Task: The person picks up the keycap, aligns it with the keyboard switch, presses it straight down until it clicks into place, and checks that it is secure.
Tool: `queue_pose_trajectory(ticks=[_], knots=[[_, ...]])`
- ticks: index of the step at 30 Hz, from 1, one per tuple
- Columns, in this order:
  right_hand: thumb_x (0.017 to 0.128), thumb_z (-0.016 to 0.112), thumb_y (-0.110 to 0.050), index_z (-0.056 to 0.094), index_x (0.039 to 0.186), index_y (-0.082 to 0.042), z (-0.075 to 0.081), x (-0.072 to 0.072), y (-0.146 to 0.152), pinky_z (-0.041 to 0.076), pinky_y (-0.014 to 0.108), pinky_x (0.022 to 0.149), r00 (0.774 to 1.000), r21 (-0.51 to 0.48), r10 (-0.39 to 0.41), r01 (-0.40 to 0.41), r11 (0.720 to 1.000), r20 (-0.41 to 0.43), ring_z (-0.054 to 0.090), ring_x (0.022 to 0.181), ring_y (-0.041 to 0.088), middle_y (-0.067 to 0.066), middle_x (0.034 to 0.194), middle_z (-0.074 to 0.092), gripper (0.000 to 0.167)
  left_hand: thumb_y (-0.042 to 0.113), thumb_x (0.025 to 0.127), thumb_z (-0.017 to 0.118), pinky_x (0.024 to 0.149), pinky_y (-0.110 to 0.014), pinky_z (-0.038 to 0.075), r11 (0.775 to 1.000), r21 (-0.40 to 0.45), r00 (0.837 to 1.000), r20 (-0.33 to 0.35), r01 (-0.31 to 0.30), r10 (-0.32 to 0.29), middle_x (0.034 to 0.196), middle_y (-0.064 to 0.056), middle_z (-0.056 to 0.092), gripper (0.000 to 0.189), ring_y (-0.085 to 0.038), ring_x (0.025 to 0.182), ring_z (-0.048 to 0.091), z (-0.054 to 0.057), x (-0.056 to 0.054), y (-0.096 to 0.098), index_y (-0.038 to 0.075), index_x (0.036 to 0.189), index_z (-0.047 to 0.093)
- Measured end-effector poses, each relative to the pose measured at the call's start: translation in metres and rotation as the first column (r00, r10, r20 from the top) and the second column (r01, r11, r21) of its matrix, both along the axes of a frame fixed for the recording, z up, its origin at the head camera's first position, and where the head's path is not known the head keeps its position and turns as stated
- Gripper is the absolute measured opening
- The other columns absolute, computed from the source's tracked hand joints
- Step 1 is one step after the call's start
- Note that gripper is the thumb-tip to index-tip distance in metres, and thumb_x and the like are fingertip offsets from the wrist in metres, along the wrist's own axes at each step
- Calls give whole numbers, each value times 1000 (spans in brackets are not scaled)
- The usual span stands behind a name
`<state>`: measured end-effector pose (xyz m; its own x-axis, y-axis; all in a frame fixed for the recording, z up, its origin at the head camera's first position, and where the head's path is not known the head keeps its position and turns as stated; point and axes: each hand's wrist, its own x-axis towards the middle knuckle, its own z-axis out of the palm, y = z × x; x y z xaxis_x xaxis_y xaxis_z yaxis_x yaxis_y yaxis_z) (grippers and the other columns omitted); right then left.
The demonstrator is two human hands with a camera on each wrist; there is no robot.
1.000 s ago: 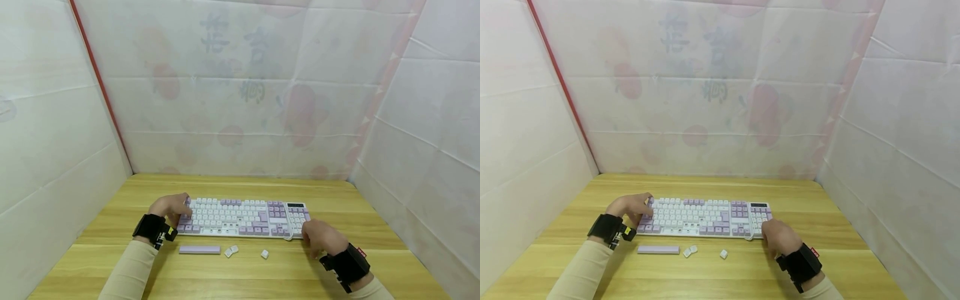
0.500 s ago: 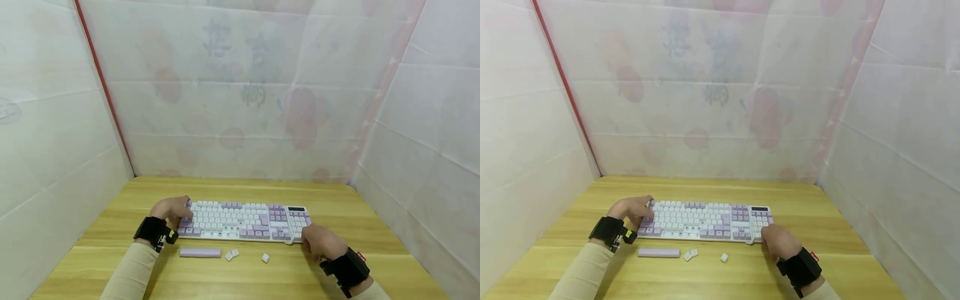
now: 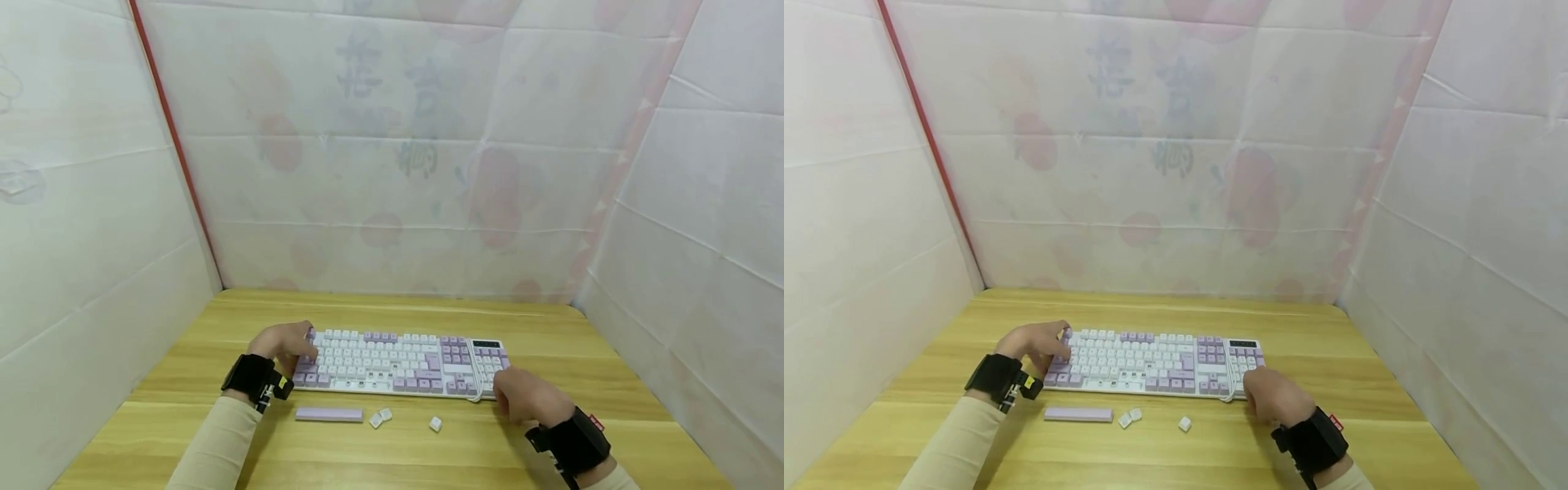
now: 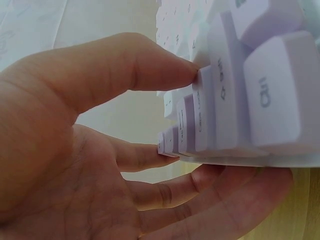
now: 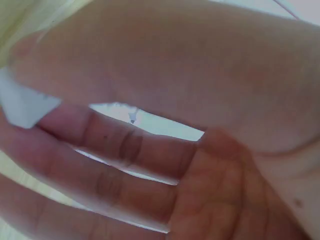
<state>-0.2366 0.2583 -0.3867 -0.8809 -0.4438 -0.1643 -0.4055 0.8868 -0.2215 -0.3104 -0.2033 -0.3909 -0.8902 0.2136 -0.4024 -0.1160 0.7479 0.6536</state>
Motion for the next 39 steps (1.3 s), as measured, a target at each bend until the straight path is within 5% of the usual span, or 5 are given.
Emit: queue_pose_trajectory(ticks=[5,17,22,30,39], knots=[[75,74,12,63,68,-11,1,-2,2,34,19,56,986,-46,154,-157,986,-71,35,62,5,-7,65,49,27,13,85,70,71,-46,66,1000,21,1000,12,-7,7,122,-26,57,75,-31,89,70,2,2,1,-3,149,33],[81,69,11,78,76,-10,-2,-10,-15,31,19,57,932,-107,300,-326,939,-206,34,62,3,-3,69,65,23,13,87,70,73,-46,65,1000,7,1000,12,1,-1,133,-31,53,77,-33,98,68,2,-1,0,-4,151,31],[88,72,3,81,92,-11,2,-10,-29,53,23,67,909,-76,304,-338,938,-286,59,73,10,1,85,72,17,14,89,69,73,-48,65,1000,9,1000,9,10,-11,140,-36,48,79,-35,102,68,2,-1,-1,-5,154,27],[89,76,-4,79,102,-13,4,-14,-66,59,28,80,858,-70,273,-335,940,-434,68,91,17,0,99,71,16,12,85,69,75,-47,65,1000,20,1000,12,-4,4,129,-30,53,72,-34,97,68,0,6,-5,-5,146,34],[90,74,0,76,112,-8,-1,-28,-101,60,27,86,874,-174,268,-361,916,-405,71,100,20,5,107,75,24,11,85,68,75,-49,65,1000,24,1000,3,15,-15,140,-35,47,78,-34,98,68,-6,8,-5,-5,151,30]])
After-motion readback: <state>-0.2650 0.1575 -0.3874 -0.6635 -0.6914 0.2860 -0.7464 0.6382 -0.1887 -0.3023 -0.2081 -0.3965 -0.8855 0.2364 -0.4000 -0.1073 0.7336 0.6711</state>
